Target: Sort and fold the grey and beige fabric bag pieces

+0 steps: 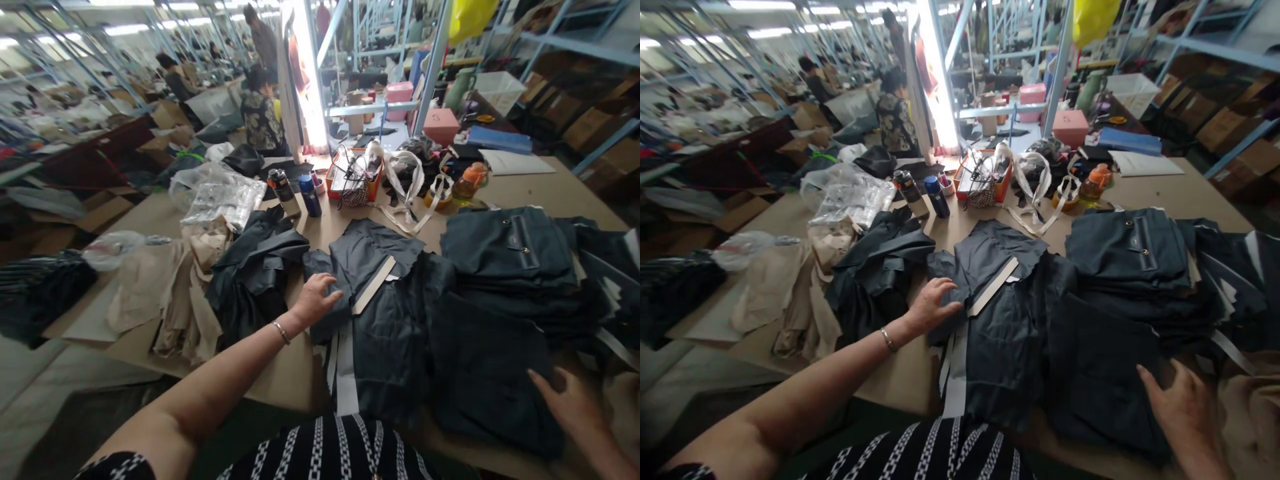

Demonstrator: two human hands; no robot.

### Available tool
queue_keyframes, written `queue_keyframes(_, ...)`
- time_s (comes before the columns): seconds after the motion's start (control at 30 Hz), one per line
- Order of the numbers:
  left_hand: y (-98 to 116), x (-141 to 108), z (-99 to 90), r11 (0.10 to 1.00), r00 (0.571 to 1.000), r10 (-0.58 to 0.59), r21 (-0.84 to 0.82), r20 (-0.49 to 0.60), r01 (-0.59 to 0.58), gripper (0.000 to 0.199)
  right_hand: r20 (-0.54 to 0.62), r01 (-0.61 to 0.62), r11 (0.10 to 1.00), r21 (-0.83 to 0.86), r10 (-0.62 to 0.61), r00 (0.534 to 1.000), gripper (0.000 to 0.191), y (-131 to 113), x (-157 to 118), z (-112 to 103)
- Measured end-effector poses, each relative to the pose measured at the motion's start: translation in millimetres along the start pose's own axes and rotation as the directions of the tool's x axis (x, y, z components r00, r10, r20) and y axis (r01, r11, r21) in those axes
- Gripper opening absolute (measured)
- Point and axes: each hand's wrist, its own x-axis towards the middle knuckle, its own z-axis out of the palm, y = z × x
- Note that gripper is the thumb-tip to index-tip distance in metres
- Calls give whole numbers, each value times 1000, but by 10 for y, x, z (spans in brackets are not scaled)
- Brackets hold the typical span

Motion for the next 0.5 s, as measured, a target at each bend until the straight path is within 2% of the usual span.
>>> queue_keyframes(0.07,156,-213,37,984,993,97,143,66,-106,48,-142,164,984,-64,-172,975,70,-476,-106,134)
queue_keyframes(0.1,220,-311,70,973,991,98,199,93,-115,52,-162,206,978,30,-198,967,69,-790,-195,241)
queue_keyframes(0.13,270,-398,107,963,990,92,242,105,-115,53,-51,195,958,209,-188,981,63,-1131,-304,379)
queue_keyframes(0.17,305,-474,147,956,990,93,269,103,-118,49,159,106,903,415,-187,969,56,-1478,-423,547)
queue_keyframes(0.2,327,-538,185,951,990,106,280,92,-128,44,356,-63,800,597,-193,914,51,-1814,-542,740)
queue_keyframes(0.23,337,-590,220,949,988,132,277,78,-148,38,498,-259,685,681,-174,849,46,-2121,-652,947)
queue_keyframes(0.3,333,-660,278,951,979,195,236,53,-202,29,586,-374,623,687,-169,793,34,-2615,-812,1354)
queue_keyframes(0.33,324,-679,300,953,974,218,202,60,-225,27,612,-407,612,678,-163,774,28,-2795,-855,1531)
queue_keyframes(0.4,301,-691,330,968,968,217,102,129,-230,25,620,-411,627,662,-149,771,21,-3041,-871,1795)
queue_keyframes(0.5,276,-639,321,987,959,161,-61,232,-151,18,560,-332,670,664,-152,814,20,-3215,-804,1918)
